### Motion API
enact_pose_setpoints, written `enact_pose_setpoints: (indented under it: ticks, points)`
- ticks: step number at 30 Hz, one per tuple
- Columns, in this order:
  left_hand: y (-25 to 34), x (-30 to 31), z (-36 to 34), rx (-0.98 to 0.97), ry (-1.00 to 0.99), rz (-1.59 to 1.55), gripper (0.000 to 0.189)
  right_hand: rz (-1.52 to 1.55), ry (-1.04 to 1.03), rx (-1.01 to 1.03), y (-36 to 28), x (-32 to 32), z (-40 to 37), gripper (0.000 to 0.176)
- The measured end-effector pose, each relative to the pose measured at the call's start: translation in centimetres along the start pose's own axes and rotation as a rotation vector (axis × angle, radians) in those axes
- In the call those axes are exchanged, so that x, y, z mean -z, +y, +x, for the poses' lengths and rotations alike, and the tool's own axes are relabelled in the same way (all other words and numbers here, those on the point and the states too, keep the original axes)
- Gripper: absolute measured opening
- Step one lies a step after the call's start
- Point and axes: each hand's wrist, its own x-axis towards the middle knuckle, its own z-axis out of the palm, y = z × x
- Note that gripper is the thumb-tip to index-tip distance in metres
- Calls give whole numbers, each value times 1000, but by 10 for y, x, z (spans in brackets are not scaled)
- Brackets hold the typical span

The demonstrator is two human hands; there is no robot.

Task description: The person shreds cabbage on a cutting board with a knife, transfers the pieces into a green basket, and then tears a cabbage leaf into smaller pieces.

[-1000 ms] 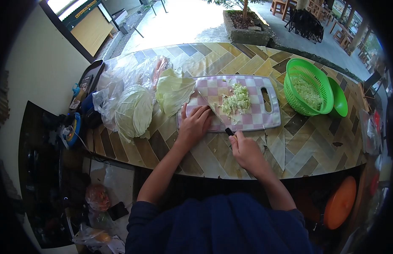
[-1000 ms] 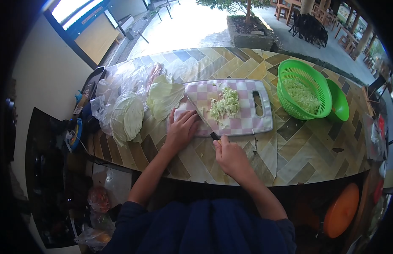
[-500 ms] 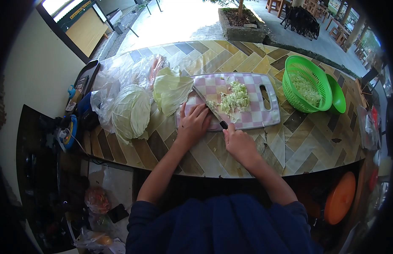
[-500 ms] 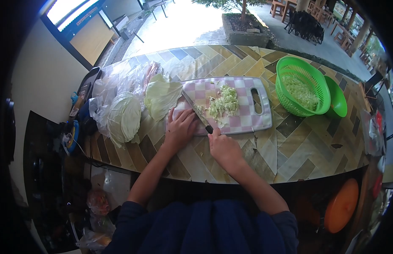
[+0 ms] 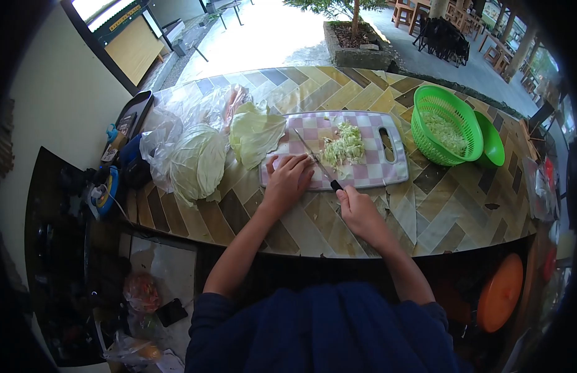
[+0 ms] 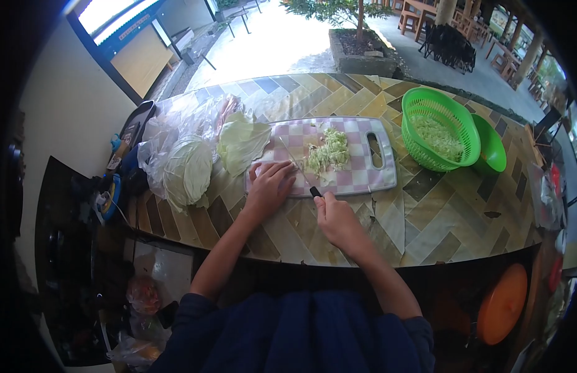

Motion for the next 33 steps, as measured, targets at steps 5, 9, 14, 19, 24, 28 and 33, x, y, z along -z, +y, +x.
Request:
enact_pose_setpoints:
  ticks: [5,9,14,19,24,28,33]
  points:
    - [-1,-2,-3,-8,-3,31,31,6,-21,-39,-8,-10,-7,39]
    - [0,-1,-3,-22,10,25,30,2,-2,-57,-11,-18,-13,37]
    - [-2,-3,-3,-5,7,-10,29,-38,23,-73,-20,-29,-5,37]
    - [-4,-7,-2,-30,47,47,27,-115,-41,-102,-22,-36,18,40]
    - [-6,-7,5,23,34,-37,26,-171,-40,-84,-12,-19,4,39]
    - [-5,-11,9,37,27,-54,26,-176,-5,-131,-5,-7,-3,38]
    - [-8,-4,9,-34,32,-10,26,-85,15,-74,-2,-3,-2,39]
